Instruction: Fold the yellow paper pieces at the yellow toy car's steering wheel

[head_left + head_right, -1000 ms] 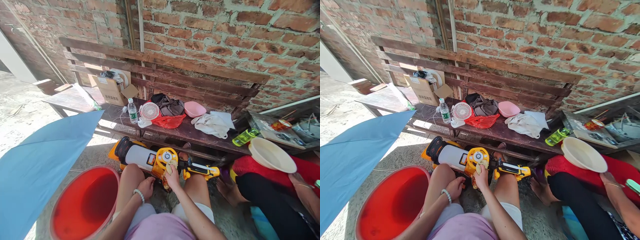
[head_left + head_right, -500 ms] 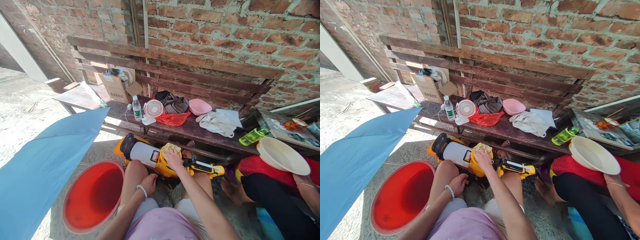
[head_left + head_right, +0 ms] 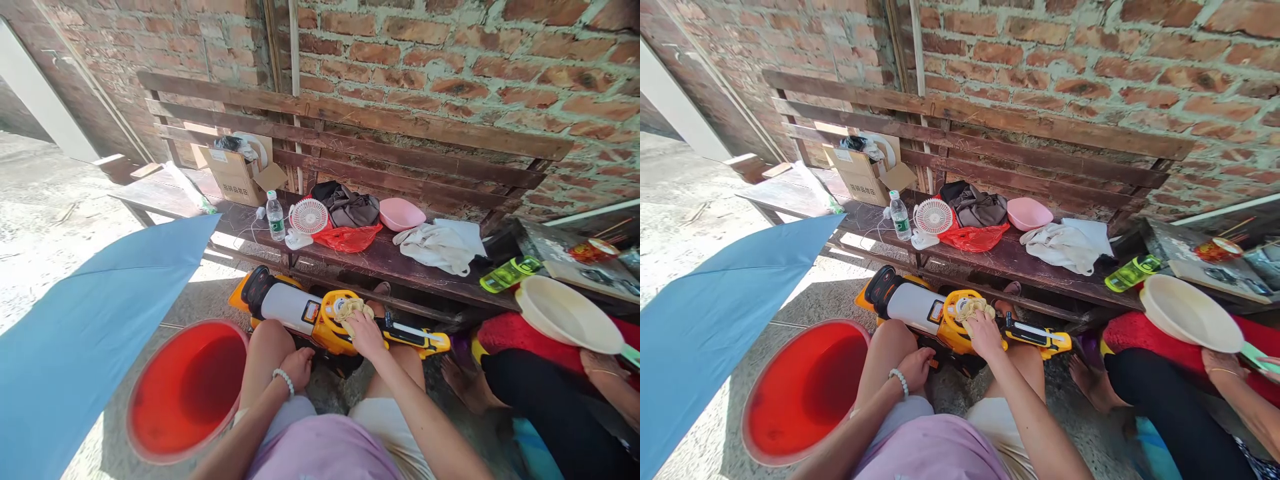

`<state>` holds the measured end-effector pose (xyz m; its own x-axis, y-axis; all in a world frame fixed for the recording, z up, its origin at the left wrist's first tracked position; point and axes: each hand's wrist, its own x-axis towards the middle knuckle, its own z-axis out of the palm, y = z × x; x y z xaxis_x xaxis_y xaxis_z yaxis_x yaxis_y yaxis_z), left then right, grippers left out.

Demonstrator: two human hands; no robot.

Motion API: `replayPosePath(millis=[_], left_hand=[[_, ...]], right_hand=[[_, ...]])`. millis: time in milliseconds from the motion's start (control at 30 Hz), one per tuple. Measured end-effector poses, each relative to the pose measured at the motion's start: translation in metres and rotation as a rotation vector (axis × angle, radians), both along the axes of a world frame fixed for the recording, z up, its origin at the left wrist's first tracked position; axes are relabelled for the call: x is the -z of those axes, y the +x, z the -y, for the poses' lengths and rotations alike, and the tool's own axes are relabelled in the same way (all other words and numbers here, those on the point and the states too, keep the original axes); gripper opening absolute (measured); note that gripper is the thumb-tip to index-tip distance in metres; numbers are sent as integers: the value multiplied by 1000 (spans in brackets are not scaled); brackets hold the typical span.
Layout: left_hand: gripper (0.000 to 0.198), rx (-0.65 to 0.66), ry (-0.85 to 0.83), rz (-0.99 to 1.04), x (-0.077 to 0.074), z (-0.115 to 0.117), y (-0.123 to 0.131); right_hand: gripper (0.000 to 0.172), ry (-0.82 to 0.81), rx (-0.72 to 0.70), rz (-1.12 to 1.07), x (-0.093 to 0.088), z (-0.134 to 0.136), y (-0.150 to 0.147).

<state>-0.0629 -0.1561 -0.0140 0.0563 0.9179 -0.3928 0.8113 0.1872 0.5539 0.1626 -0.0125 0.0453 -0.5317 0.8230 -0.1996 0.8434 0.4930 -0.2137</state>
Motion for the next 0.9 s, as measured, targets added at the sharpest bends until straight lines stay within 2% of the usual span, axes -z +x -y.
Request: replayPosePath(millis=[133,267,400,633,800,900], left_hand=[[39,12,3,-11,0,0,2],[38,13,-2,-2,-2,-2,3],[38,18,-2,-1,-4,-2,3],[40,31,-16,-29,-4,-3,2],[40,63,-41,-51,-4,-8,6],[41,65,-40,-46,-4,-10,10]], right_hand=[[45,9,96,29,-14,-19,1],[60,89,205,-18,-25,-49,-6],[60,-35,294,-32,-16,-57,-17],[52,-12,442,-16,15,-7,-20],[56,-70,438,-7,24,31,-19],[57,-84,374,-16,26,47,-26]])
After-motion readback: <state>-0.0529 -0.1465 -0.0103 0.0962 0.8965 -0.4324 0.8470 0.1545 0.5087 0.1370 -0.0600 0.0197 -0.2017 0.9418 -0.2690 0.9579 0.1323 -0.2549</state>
